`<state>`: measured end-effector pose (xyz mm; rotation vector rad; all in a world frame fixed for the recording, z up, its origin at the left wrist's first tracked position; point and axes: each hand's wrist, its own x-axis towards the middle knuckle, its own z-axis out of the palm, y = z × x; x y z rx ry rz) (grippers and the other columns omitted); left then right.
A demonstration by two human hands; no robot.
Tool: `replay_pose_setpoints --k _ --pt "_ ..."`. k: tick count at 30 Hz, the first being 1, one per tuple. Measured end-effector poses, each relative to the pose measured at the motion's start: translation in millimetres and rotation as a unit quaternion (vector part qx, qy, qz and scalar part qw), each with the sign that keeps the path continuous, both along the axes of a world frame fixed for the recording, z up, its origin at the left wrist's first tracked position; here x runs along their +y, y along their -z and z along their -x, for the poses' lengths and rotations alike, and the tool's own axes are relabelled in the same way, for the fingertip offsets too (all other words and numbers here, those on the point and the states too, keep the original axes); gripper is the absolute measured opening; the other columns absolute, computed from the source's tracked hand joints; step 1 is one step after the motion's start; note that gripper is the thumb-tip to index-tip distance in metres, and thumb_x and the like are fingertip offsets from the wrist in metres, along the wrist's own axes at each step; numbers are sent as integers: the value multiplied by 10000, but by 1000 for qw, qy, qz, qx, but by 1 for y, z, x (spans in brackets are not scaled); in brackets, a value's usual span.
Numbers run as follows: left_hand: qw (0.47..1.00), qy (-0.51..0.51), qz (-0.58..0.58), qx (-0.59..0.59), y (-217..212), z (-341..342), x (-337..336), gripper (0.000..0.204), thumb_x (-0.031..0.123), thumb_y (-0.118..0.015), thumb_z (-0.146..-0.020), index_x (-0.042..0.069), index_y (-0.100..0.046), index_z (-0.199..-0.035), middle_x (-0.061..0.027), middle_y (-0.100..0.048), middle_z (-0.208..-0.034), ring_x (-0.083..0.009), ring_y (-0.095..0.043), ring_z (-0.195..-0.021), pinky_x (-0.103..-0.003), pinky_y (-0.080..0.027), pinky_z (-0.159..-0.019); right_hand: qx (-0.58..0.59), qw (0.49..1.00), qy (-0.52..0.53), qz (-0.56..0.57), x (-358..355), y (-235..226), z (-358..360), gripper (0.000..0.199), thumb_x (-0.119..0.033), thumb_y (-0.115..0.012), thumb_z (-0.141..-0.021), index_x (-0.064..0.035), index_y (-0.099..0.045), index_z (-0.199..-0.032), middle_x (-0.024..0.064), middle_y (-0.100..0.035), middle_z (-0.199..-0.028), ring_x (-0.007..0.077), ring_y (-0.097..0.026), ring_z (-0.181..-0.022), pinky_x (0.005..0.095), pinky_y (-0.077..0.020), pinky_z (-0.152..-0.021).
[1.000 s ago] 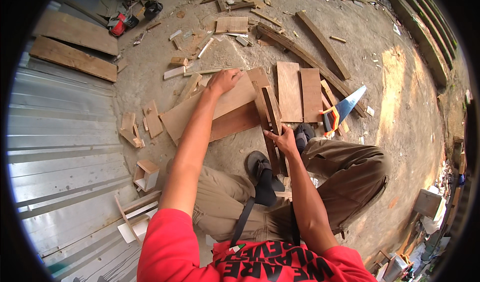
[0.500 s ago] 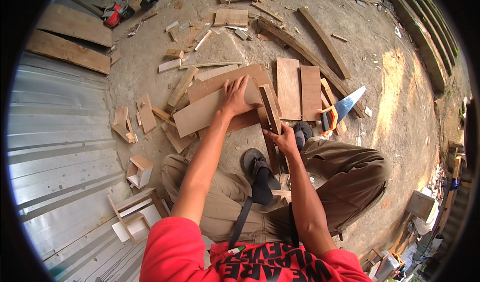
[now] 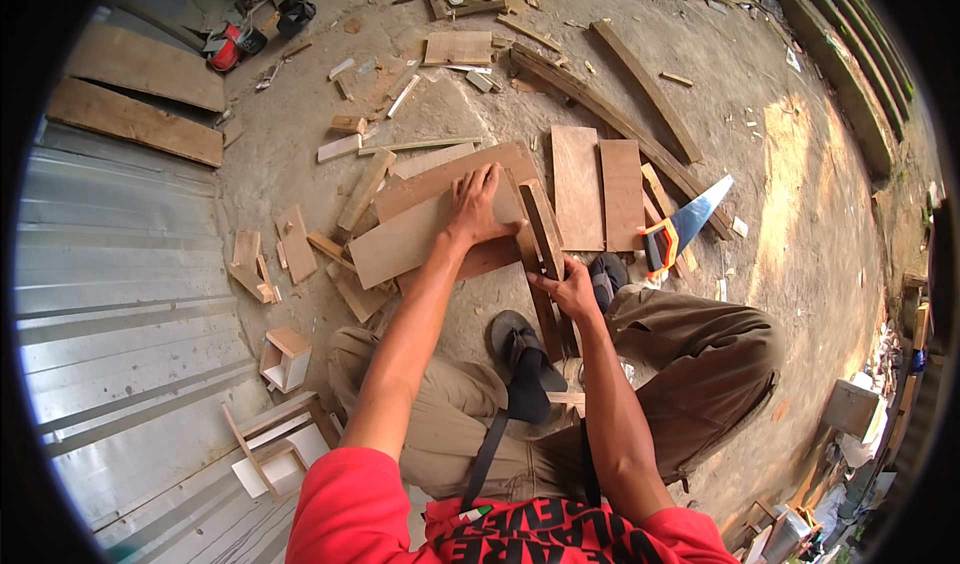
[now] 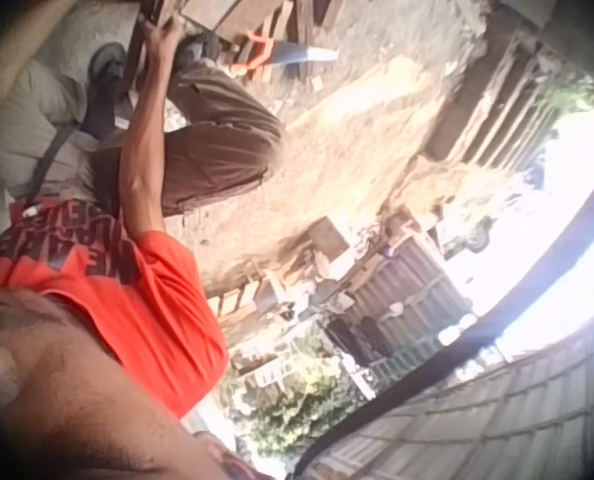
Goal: The person sits on the ground and assembles a small wooden frame by aligning planks and hammering nails into place. They repeatedly adjust the pieces and use a hammer to secure the joints.
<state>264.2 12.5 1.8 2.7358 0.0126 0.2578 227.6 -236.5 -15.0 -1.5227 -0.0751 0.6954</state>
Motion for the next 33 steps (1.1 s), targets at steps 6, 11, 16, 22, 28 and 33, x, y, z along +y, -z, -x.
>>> replay_pose_setpoints --k 6,11,16,22,28,33 --pt "999 4 23 22 -6 -5 -8 1175 483 -895 -520 7 -394 -1471 -174 -487 -1407 -347 -465 -1302 -480 -326 -1079 21 999 -15 37 1 -12 -3 250 -78 -817 -836 -27 -693 -1047 -30 -683 -883 57 -599 -780 248 -512 -716" --pt "1000 -12 -5 -6 0 1 -8 1205 633 -847 -537 -7 -404 -1457 -164 -480 -1417 -338 -460 -1287 -491 -314 -1089 -1 1000 11 -25 6 -6 8 267 -87 -815 -843 -20 -692 -1069 -22 -689 -936 64 -603 -827 256 -520 -761" --pt "1000 -6 -18 -7 3 6 1 1242 704 -813 -546 -22 -396 -1462 -171 -472 -1427 -340 -444 -1309 -498 -319 -1081 5 1000 0 -7 3 -7 4 285 -85 -815 -841 -19 -693 -1091 -17 -692 -944 64 -605 -835 258 -519 -765" --pt "999 8 -15 30 -3 0 -3 1276 791 -762 -556 -26 -394 -1465 -180 -459 -1447 -329 -436 -1329 -502 -314 -1086 4 1000 -4 4 0 1 1 286 -74 -815 -836 -21 -697 -1091 -14 -699 -953 71 -612 -840 261 -523 -770" --pt "1000 2 -14 22 1 0 -3 1264 739 -808 -537 -21 -399 -1461 -183 -466 -1439 -339 -441 -1324 -506 -321 -1079 0 1000 -4 5 3 2 4 285 -50 -804 -840 -14 -695 -1100 -6 -707 -970 73 -617 -846 264 -525 -773" --pt "1000 -4 -12 11 0 5 -2 1240 703 -832 -528 -12 -415 -1451 -181 -471 -1429 -347 -448 -1313 -509 -326 -1073 17 1000 -8 -1 2 4 3 291 -45 -806 -836 -5 -692 -1101 3 -710 -971 75 -622 -852 262 -527 -774"
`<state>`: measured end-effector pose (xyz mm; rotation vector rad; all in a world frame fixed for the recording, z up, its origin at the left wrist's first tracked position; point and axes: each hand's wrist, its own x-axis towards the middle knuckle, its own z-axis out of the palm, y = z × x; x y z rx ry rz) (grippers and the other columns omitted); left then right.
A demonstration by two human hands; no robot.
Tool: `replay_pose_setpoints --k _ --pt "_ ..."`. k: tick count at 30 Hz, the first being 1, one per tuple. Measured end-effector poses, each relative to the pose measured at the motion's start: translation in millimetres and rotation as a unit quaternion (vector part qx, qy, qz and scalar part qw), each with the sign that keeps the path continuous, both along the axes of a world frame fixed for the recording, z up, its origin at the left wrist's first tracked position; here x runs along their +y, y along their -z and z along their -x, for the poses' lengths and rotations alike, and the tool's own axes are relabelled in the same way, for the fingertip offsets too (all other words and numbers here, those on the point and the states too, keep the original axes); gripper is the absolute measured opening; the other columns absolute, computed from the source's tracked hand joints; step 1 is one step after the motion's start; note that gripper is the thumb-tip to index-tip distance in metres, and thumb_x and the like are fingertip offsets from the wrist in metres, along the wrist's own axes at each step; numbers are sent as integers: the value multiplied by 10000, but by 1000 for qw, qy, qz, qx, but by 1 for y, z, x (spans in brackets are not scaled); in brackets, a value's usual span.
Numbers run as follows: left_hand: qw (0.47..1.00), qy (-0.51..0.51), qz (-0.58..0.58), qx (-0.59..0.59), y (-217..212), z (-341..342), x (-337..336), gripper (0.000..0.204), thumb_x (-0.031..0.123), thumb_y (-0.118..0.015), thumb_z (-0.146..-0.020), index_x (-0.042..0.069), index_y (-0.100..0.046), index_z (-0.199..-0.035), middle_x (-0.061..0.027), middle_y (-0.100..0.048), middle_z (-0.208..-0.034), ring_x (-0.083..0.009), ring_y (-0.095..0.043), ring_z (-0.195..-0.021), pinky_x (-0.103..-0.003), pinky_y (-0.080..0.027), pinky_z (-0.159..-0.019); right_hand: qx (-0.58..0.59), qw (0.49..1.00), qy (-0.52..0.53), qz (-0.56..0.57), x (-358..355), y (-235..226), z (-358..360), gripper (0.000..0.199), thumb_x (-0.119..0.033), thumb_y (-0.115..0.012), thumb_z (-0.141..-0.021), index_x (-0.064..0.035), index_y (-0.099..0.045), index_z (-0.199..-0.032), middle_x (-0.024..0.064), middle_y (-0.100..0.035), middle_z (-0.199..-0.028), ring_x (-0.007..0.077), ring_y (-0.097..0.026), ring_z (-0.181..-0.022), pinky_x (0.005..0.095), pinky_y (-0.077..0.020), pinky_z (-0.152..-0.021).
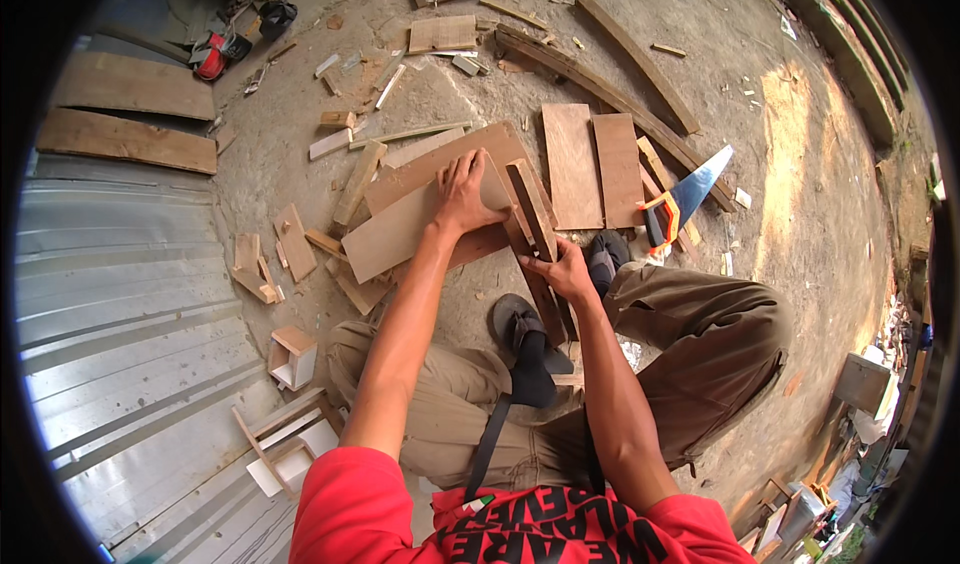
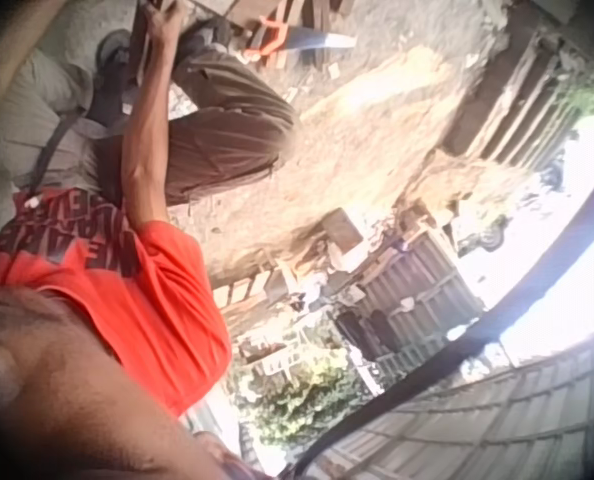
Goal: The person sits on the ground and assembles a small wooden frame by aligning planks and hammering nails into place. They repeatedly adjust the pieces and use a hammer to secure the joints.
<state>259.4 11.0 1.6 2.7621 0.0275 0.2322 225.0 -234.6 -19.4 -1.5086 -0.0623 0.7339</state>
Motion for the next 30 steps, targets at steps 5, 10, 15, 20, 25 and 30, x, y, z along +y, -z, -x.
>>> replay_pose_setpoints --k 5,10,15,20,25,30 --pt "1000 10 0 -9 -1 0 1 1237 696 -835 -524 -8 -416 -1452 -169 -472 -1430 -340 -448 -1314 -510 -323 -1077 -8 1000 5 0 1 2 1 307 -50 -817 -826 -4 -691 -1102 8 -713 -976 78 -628 -858 267 -530 -775" --pt "1000 6 4 -5 4 1 4 1255 707 -833 -520 0 -403 -1464 -166 -461 -1446 -333 -436 -1330 -508 -299 -1100 -11 1000 8 -5 3 -7 -1 314 -69 -826 -819 -7 -695 -1097 16 -715 -965 83 -629 -850 272 -531 -771" --pt "1000 5 -1 28 8 0 -1 1297 732 -798 -578 25 -283 -1535 -175 -393 -1525 -354 -358 -1415 -518 -226 -1172 10 1000 9 26 2 -12 -3 348 -119 -844 -807 22 -692 -1086 39 -723 -946 93 -640 -839 277 -535 -766" --pt "997 11 -17 69 15 -2 3 1343 802 -721 -612 35 -178 -1571 -173 -304 -1588 -348 -262 -1477 -520 -120 -1220 -63 995 -12 76 -1 -6 -7 389 -237 -839 -830 42 -690 -1057 53 -720 -920 107 -628 -794 289 -524 -723" --pt "998 1 -40 47 17 1 0 1295 820 -649 -666 35 -167 -1577 -188 -304 -1584 -345 -265 -1474 -514 -110 -1225 -163 945 167 230 -27 10 -36 422 -313 -782 -843 49 -648 -1014 230 -698 -868 318 -687 -823 389 -515 -749" --pt "998 1 -38 39 12 -1 -5 1241 780 -648 -692 33 -191 -1571 -196 -322 -1572 -344 -284 -1461 -510 -131 -1219 -178 907 129 359 -68 29 -88 469 -301 -761 -836 55 -582 -1084 298 -667 -1050 453 -645 -1001 481 -504 -847"
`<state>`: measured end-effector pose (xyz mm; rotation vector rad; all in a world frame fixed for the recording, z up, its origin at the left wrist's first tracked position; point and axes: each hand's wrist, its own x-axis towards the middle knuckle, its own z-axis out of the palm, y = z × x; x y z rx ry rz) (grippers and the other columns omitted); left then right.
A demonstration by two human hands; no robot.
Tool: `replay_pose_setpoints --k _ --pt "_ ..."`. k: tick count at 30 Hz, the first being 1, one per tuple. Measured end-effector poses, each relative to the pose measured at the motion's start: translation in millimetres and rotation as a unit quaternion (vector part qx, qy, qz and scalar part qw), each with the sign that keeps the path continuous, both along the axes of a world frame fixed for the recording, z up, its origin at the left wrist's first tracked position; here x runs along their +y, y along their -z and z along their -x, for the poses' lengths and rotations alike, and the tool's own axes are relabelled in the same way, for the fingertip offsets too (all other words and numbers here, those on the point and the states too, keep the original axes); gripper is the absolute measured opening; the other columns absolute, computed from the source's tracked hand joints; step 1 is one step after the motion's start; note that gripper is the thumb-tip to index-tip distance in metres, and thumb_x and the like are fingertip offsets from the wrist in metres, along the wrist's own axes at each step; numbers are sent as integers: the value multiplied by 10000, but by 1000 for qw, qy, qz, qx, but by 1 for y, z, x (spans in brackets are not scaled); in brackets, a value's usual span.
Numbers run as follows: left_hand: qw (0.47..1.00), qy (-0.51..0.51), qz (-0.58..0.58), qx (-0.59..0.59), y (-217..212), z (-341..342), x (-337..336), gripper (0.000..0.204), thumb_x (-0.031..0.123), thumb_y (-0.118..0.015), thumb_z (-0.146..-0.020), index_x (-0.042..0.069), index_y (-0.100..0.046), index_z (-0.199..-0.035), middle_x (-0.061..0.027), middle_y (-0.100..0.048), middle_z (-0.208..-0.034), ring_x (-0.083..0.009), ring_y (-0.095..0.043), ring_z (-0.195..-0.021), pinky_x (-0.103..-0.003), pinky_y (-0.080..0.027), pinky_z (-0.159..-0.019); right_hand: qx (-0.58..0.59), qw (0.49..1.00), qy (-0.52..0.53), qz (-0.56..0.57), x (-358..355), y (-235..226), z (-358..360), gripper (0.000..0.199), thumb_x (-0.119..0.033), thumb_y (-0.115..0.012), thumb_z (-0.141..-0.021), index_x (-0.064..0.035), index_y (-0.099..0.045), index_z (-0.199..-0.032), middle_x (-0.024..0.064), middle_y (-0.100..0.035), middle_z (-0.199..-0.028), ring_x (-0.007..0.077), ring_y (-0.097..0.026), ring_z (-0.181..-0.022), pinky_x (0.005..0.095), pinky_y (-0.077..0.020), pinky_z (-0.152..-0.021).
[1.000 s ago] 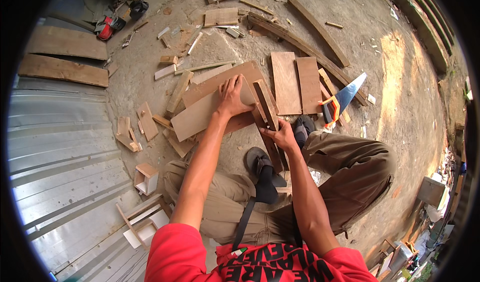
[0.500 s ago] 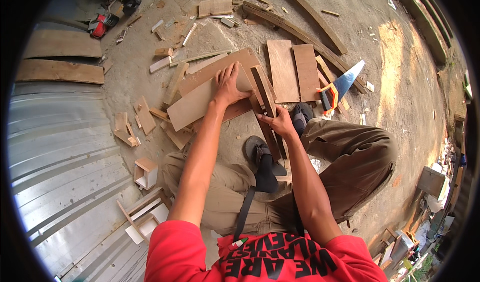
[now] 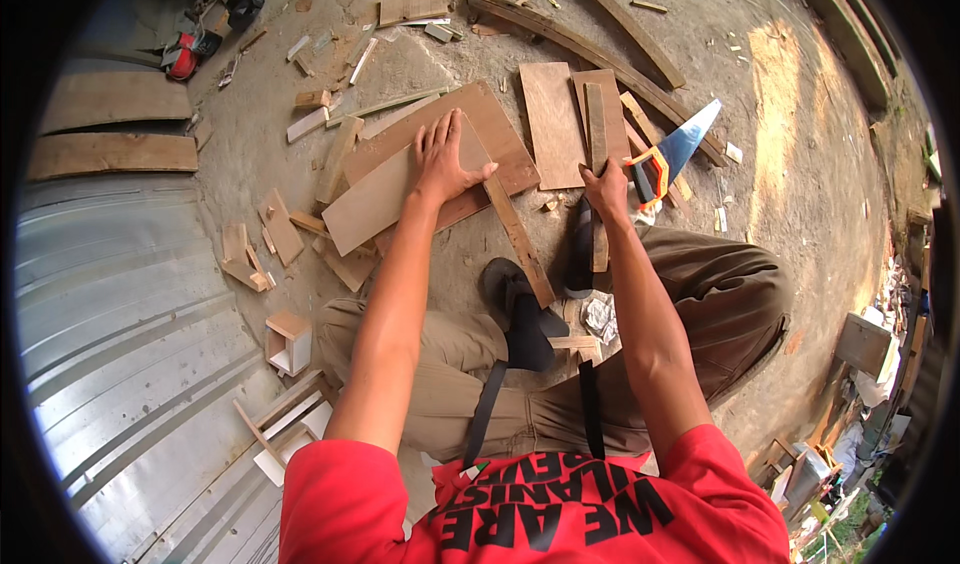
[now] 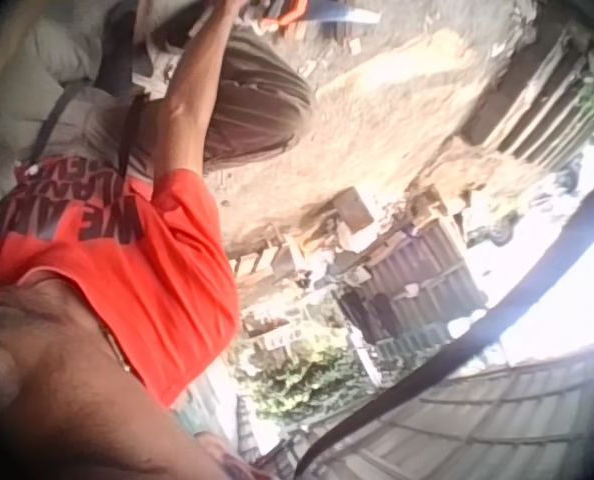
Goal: The person sits on the ground and assembles a small wooden frame by aligning planks and hammering nails into place. They repeatedly adjust the pieces and use a hammer to secure the joints.
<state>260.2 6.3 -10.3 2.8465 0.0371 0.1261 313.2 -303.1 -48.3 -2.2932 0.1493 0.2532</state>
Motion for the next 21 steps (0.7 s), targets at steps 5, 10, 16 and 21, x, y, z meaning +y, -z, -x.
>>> replay_pose_setpoints --k 5,10,16,21 --pt "1000 0 5 -15 -5 2 0 1215 772 -658 -685 25 -250 -1552 -194 -375 -1541 -341 -329 -1433 -502 -181 -1199 -173 977 -52 109 20 -14 8 708 -389 -741 -853 12 -469 -1370 283 -533 -1258 431 -552 -1149 517 -461 -918" --pt "1000 10 -12 -26 -6 5 2 1192 753 -673 -700 31 -256 -1553 -179 -383 -1538 -325 -338 -1430 -499 -204 -1186 -74 993 -94 9 83 -53 80 487 -352 -742 -857 -7 -528 -1127 236 -560 -1044 434 -588 -990 508 -472 -866" --pt "999 23 -25 -28 -9 3 -2 1153 729 -690 -714 54 -281 -1554 -170 -394 -1529 -322 -360 -1413 -490 -233 -1159 104 973 -157 -132 73 -50 89 685 -410 -786 -836 49 -452 -1220 253 -661 -938 382 -673 -860 440 -528 -740" --pt "999 31 -11 -40 -7 -2 -2 1132 710 -711 -702 81 -309 -1553 -169 -396 -1526 -326 -376 -1399 -498 -245 -1144 124 952 -203 -194 70 -47 86 682 -377 -737 -874 44 -390 -1283 315 -659 -913 465 -662 -896 484 -517 -791"
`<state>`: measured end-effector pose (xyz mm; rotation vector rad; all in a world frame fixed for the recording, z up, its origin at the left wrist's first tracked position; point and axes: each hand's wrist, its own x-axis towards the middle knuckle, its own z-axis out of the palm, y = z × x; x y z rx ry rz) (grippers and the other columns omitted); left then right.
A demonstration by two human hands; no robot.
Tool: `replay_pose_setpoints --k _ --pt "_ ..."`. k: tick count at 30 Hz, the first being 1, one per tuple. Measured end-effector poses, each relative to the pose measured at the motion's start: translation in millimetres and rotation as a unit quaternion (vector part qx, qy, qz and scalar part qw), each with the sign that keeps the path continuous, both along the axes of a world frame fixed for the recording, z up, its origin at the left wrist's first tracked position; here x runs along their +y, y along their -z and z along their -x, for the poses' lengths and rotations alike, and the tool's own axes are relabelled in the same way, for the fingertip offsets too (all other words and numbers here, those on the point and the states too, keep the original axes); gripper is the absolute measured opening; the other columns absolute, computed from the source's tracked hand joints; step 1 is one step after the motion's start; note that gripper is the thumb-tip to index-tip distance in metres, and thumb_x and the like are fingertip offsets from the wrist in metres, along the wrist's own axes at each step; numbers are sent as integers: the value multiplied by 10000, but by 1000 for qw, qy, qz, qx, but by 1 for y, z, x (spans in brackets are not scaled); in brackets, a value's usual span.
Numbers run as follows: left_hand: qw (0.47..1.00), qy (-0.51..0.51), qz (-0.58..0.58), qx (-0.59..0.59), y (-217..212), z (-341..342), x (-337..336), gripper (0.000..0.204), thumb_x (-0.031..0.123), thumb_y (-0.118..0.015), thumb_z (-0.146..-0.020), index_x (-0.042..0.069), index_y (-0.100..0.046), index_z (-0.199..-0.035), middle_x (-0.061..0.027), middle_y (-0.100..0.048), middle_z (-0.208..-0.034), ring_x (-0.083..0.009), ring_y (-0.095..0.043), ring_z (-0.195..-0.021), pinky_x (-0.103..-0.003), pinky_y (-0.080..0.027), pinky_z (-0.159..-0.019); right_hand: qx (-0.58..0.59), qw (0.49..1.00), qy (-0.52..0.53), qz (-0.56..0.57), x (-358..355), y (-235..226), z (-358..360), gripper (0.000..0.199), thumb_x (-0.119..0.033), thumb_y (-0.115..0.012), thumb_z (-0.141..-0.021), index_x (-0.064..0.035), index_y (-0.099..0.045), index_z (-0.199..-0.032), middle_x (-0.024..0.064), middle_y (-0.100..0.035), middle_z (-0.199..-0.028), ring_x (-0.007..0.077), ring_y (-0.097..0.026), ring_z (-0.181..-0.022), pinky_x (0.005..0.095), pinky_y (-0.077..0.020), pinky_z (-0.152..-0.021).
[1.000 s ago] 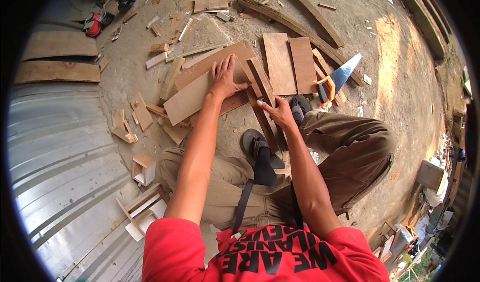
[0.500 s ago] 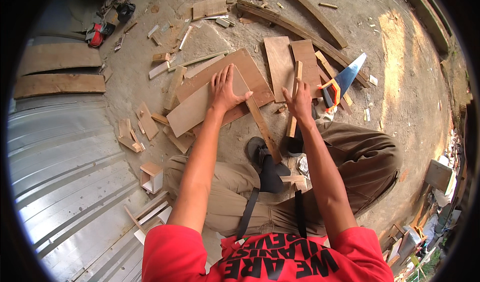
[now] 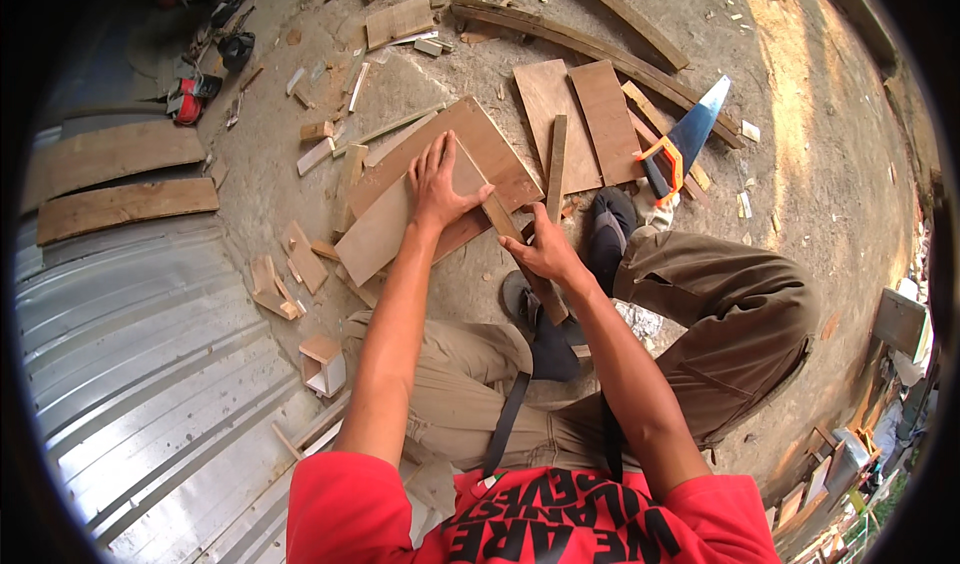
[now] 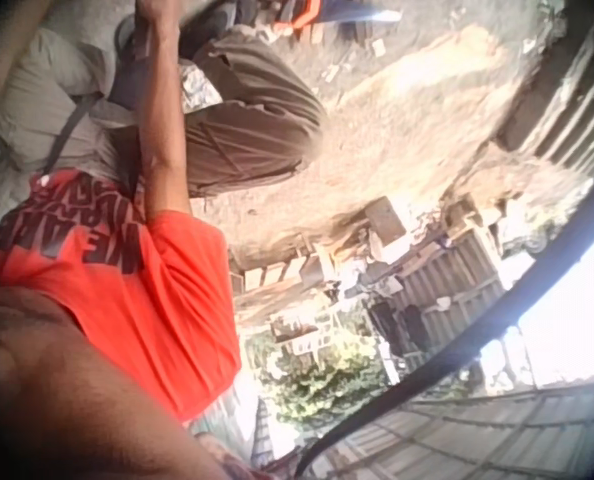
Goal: The person sits on the ground and assembles a small wooden frame by aligning planks and hammering nails into place. They repeatedly adjust the pieces and use a hammer to secure the joints.
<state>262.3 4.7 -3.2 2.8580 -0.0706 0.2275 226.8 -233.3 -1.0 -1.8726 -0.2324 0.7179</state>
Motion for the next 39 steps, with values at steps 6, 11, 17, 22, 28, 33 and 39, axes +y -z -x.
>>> replay_pose_setpoints --k 6,11,17,22,28,33,39 --pt "1000 -5 -12 11 2 3 2 1131 688 -721 -683 71 -327 -1545 -150 -398 -1532 -292 -380 -1398 -492 -243 -1145 -68 997 12 -42 12 1 22 473 -197 -605 -960 37 -374 -1299 367 -599 -1092 513 -579 -1069 517 -465 -895" --pt "1000 6 -20 6 1 3 5 1129 679 -732 -672 66 -342 -1537 -145 -409 -1523 -294 -391 -1387 -492 -256 -1138 -99 992 25 -74 14 10 25 455 -175 -609 -956 40 -379 -1285 366 -601 -1076 517 -579 -1060 517 -467 -886" --pt "999 -39 -5 16 -3 4 -6 1113 678 -735 -668 63 -370 -1521 -138 -430 -1507 -295 -406 -1374 -482 -272 -1128 -109 990 45 -80 16 12 25 429 -156 -633 -960 20 -402 -1276 279 -634 -889 420 -635 -830 460 -478 -748" --pt "1000 -25 10 4 0 3 1 1121 678 -740 -671 85 -349 -1538 -159 -427 -1502 -327 -402 -1379 -509 -259 -1134 -119 989 45 -70 18 8 25 429 -163 -634 -960 8 -404 -1280 267 -633 -876 407 -630 -811 454 -478 -744" --pt "1000 -13 -16 -13 2 3 3 1132 660 -762 -648 71 -363 -1530 -138 -445 -1500 -308 -418 -1364 -494 -283 -1116 -103 991 39 -71 16 5 24 430 -179 -632 -962 2 -404 -1280 261 -635 -888 406 -633 -824 456 -477 -748" --pt "1000 -20 -3 -8 3 2 0 1125 668 -758 -650 72 -373 -1523 -140 -452 -1491 -310 -418 -1364 -494 -286 -1113 -90 993 30 -70 15 4 22 440 -165 -622 -949 13 -393 -1280 332 -625 -971 500 -622 -939 509 -478 -805" --pt "1000 -24 8 -9 0 2 -1 1121 685 -745 -655 69 -381 -1518 -134 -455 -1488 -308 -417 -1365 -501 -279 -1120 -62 995 30 -71 17 3 19 412 -160 -631 -945 3 -402 -1246 278 -646 -857 471 -640 -814 485 -485 -733"
